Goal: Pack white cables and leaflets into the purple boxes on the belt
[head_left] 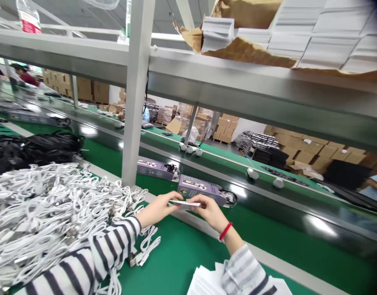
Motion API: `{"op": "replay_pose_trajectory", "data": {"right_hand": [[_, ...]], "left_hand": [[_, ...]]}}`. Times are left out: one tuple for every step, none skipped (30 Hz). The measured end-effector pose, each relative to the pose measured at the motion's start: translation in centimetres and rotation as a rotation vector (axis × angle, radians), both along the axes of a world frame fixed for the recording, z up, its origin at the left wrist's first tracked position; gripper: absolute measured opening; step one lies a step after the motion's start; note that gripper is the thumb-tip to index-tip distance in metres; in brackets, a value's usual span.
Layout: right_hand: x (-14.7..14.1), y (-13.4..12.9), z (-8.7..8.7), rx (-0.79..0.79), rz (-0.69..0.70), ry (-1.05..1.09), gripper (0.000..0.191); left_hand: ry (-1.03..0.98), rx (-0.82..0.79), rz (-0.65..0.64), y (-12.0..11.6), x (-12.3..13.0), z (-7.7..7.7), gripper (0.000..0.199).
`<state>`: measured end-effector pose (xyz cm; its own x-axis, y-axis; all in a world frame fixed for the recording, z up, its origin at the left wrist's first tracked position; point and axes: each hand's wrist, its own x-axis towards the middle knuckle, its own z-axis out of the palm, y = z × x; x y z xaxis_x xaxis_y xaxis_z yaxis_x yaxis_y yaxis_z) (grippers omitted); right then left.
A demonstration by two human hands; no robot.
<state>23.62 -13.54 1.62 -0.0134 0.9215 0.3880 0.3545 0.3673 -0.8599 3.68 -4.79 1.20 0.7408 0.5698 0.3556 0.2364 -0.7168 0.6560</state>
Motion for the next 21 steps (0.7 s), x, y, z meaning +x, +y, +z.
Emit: {"op": "replay_pose_trajectory", "data": {"right_hand": [[0.0, -0.3, 0.2, 0.002, -0.034, -0.086, 0.023], [0.0, -0.7, 0.4, -0.005, -0.073, -0.174, 0.019], [0.2, -1.1, 0.6, -0.02, -0.108, -0.251, 0.017], [0.4, -1.6, 0.9, -0.047, -0.127, -0.295, 0.017], [0.8, -2.1, 1.2, -0.097, -0.128, -0.287, 0.02], [1.3, -2.6, 1.5, -0.178, -0.118, -0.221, 0.024], [1.7, -3.2, 1.8, -0.29, -0.109, -0.105, 0.029], [2.1, -3.7, 2.0, -0.426, -0.102, 0.041, 0.036], [2.3, -4.3, 2.2, -0.566, -0.09, 0.194, 0.046], [2.2, -4.7, 2.2, -0.682, -0.073, 0.329, 0.057], [2.0, -5.1, 2.2, -0.749, -0.055, 0.431, 0.066], [1.5, -5.3, 2.1, -0.759, -0.032, 0.497, 0.07], [0.9, -5.4, 1.9, -0.726, -0.008, 0.528, 0.066], [0.3, -5.4, 1.6, -0.671, 0.015, 0.533, 0.059], [-0.1, -5.3, 1.4, -0.612, 0.033, 0.518, 0.05], [-0.2, -5.1, 1.2, -0.563, 0.048, 0.486, 0.044], [0.2, -4.8, 1.1, -0.529, 0.053, 0.444, 0.041], [1.3, -4.5, 1.2, -0.498, 0.034, 0.4, 0.039], [3.0, -4.3, 1.5, -0.46, -0.027, 0.35, 0.038], [5.2, -4.2, 1.9, -0.424, -0.128, 0.283, 0.037], [8.0, -4.2, 2.5, -0.358, -0.295, 0.212, 0.035]], "left_hand": [[0.034, 0.076, -0.056, -0.1, -0.1, 0.2, 0.027], [0.062, 0.172, -0.084, -0.3, -0.1, 0.3, 0.02], [0.084, 0.278, -0.082, -0.4, -0.2, 0.4, 0.019], [0.101, 0.383, -0.06, -0.6, -0.2, 0.5, 0.019], [0.115, 0.483, -0.038, -0.8, -0.2, 0.6, 0.021], [0.129, 0.572, -0.024, -0.9, -0.2, 0.6, 0.023], [0.133, 0.647, -0.011, -1.0, -0.2, 0.6, 0.024], [0.129, 0.708, 0.0, -1.1, -0.2, 0.6, 0.025], [0.119, 0.762, 0.004, -1.2, -0.2, 0.5, 0.027], [0.106, 0.81, 0.0, -1.3, -0.2, 0.5, 0.028], [0.095, 0.854, -0.011, -1.4, -0.2, 0.4, 0.03], [0.089, 0.895, -0.027, -1.6, -0.1, 0.3, 0.032], [0.088, 0.93, -0.043, -1.7, -0.1, 0.2, 0.033], [0.09, 0.955, -0.055, -1.9, 0.0, 0.1, 0.032], [0.094, 0.966, -0.059, -2.1, 0.0, 0.1, 0.031], [0.1, 0.963, -0.054, -2.2, 0.1, 0.1, 0.031], [0.106, 0.947, -0.037, -2.3, 0.1, 0.1, 0.03], [0.113, 0.919, -0.011, -2.3, 0.2, 0.1, 0.031], [0.125, 0.885, 0.011, -2.3, 0.2, 0.1, 0.031], [0.143, 0.848, 0.026, -2.2, 0.3, 0.1, 0.031], [0.164, 0.81, 0.035, -2.1, 0.3, 0.1, 0.032]]}}
